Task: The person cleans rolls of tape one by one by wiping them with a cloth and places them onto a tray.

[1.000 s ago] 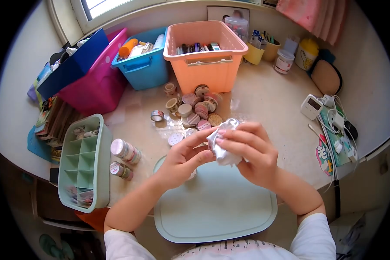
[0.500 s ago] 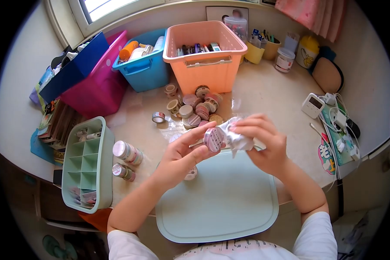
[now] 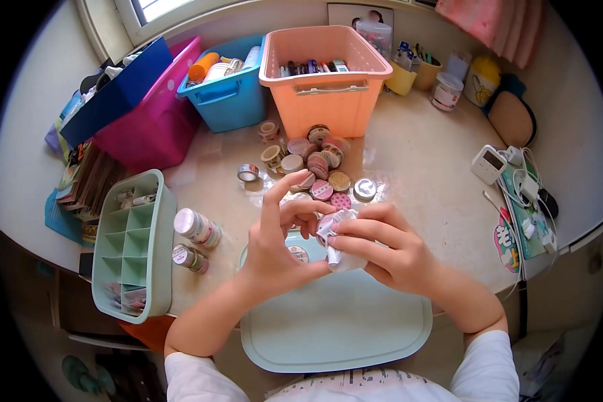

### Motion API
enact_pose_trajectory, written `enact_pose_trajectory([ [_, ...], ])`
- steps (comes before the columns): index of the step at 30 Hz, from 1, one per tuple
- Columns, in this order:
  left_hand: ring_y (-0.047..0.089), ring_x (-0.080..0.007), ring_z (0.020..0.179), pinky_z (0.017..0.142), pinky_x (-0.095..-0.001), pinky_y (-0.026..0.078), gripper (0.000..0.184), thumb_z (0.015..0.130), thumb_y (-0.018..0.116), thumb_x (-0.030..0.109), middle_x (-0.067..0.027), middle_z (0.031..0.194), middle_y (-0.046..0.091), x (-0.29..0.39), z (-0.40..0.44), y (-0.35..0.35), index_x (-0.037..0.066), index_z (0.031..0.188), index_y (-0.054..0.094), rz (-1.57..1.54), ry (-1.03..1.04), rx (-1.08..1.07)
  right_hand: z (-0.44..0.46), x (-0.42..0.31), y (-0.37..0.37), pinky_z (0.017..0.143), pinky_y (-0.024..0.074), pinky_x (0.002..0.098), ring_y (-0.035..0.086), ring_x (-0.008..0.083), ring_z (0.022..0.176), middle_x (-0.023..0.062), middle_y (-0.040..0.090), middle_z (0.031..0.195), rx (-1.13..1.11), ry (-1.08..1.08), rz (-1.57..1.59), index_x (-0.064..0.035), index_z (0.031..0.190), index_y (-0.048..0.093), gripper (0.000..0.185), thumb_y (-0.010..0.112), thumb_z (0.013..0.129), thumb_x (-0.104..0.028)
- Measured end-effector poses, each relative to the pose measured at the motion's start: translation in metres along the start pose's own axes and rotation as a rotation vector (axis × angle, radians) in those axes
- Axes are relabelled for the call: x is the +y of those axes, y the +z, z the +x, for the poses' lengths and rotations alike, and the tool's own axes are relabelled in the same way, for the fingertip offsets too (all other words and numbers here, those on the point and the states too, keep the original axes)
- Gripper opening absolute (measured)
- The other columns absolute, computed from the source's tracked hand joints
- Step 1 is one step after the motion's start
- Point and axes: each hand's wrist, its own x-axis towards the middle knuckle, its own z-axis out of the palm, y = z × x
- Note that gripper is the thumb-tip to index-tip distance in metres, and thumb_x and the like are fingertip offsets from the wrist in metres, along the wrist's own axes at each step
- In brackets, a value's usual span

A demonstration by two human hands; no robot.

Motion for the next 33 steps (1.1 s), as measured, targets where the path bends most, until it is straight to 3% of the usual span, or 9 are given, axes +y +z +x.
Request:
enact_pose_trajectory([
  [5,0.068,-0.0145,0.084,0.081,-0.0278,0.057,0.103,0.065,0.088,0.004,-0.0091,0.104,0.073,0.005,-0.001,0.001,0.005,0.150,0.029,-0.042,-0.098,-0.033,0.003,0.005,0.005,0.091,0.0534,0.0423,0.059,0.0316,0.104,0.0093,0.067,0.120,0.015,0.000,0.001,-0.0045,0.114,0.071,0.048,0.077,0.067,0.004],
  [7,0.069,-0.0153,0.086,0.081,-0.0282,0.057,0.104,0.065,0.088,0.004,-0.0093,0.104,0.073,0.006,-0.003,0.005,0.004,0.150,0.028,-0.059,-0.081,-0.015,0.004,-0.003,0.011,0.090,0.0542,0.0416,0.060,0.0314,0.105,0.0089,0.068,0.119,-0.014,-0.122,0.048,-0.0033,0.112,0.071,0.044,0.078,0.069,0.003],
  [10,0.070,-0.0158,0.090,0.083,-0.0290,0.058,0.106,0.065,0.089,0.004,-0.0103,0.106,0.074,0.009,-0.002,0.004,0.003,0.151,0.026,-0.059,-0.074,-0.003,0.001,0.003,-0.001,0.089,0.0546,0.0406,0.060,0.0312,0.104,0.0082,0.069,0.118,-0.016,0.017,0.120,-0.0038,0.111,0.072,0.044,0.078,0.068,0.003],
  [15,0.072,-0.0157,0.092,0.084,-0.0299,0.060,0.112,0.066,0.089,0.005,-0.0116,0.107,0.074,0.008,-0.001,0.001,0.004,0.155,0.022,-0.070,-0.098,-0.036,0.006,0.004,-0.001,0.087,0.0549,0.0384,0.061,0.0293,0.102,0.0060,0.070,0.115,0.009,-0.071,0.031,-0.0057,0.108,0.073,0.041,0.080,0.068,0.004],
  [21,0.072,-0.0233,0.107,0.090,-0.0335,0.061,0.102,0.076,0.078,-0.005,-0.0160,0.121,0.071,0.008,0.006,-0.003,0.005,0.158,0.017,-0.133,-0.111,-0.018,-0.001,0.019,-0.018,0.085,0.0570,0.0350,0.067,0.0238,0.095,0.0056,0.073,0.107,-0.005,0.239,0.147,-0.0061,0.107,0.074,0.031,0.081,0.077,0.000],
  [23,0.071,-0.0244,0.110,0.090,-0.0339,0.061,0.100,0.078,0.076,-0.007,-0.0170,0.125,0.069,0.006,0.007,-0.002,0.005,0.157,0.017,-0.135,-0.035,-0.032,-0.006,0.016,-0.008,0.088,0.0572,0.0328,0.068,0.0169,0.099,0.0047,0.071,0.111,0.216,0.795,0.879,-0.0037,0.115,0.071,0.028,0.075,0.088,-0.001],
  [26,0.069,-0.0266,0.114,0.092,-0.0351,0.060,0.096,0.081,0.074,-0.008,-0.0188,0.132,0.065,0.004,0.004,-0.004,0.004,0.157,0.016,-0.087,0.071,-0.086,-0.007,0.011,0.004,0.093,0.0570,0.0313,0.064,0.0134,0.110,0.0049,0.067,0.117,0.222,0.735,1.041,-0.0007,0.121,0.066,0.027,0.070,0.095,-0.004],
  [31,0.067,-0.0281,0.119,0.101,-0.0396,0.054,0.092,0.084,0.074,-0.007,-0.0218,0.138,0.061,-0.002,0.002,-0.001,0.002,0.156,0.017,0.064,0.189,-0.137,-0.011,0.002,0.016,0.096,0.0569,0.0322,0.063,0.0177,0.117,0.0082,0.065,0.120,0.211,0.670,0.837,-0.0028,0.120,0.061,0.033,0.075,0.091,-0.004],
  [33,0.067,-0.0276,0.118,0.100,-0.0389,0.055,0.091,0.084,0.074,-0.007,-0.0219,0.134,0.063,0.010,0.002,0.001,0.002,0.155,0.017,-0.091,0.066,-0.088,-0.011,0.003,0.015,0.097,0.0562,0.0327,0.063,0.0176,0.116,0.0091,0.065,0.120,0.247,0.658,0.833,-0.0030,0.114,0.062,0.031,0.077,0.088,-0.001],
])
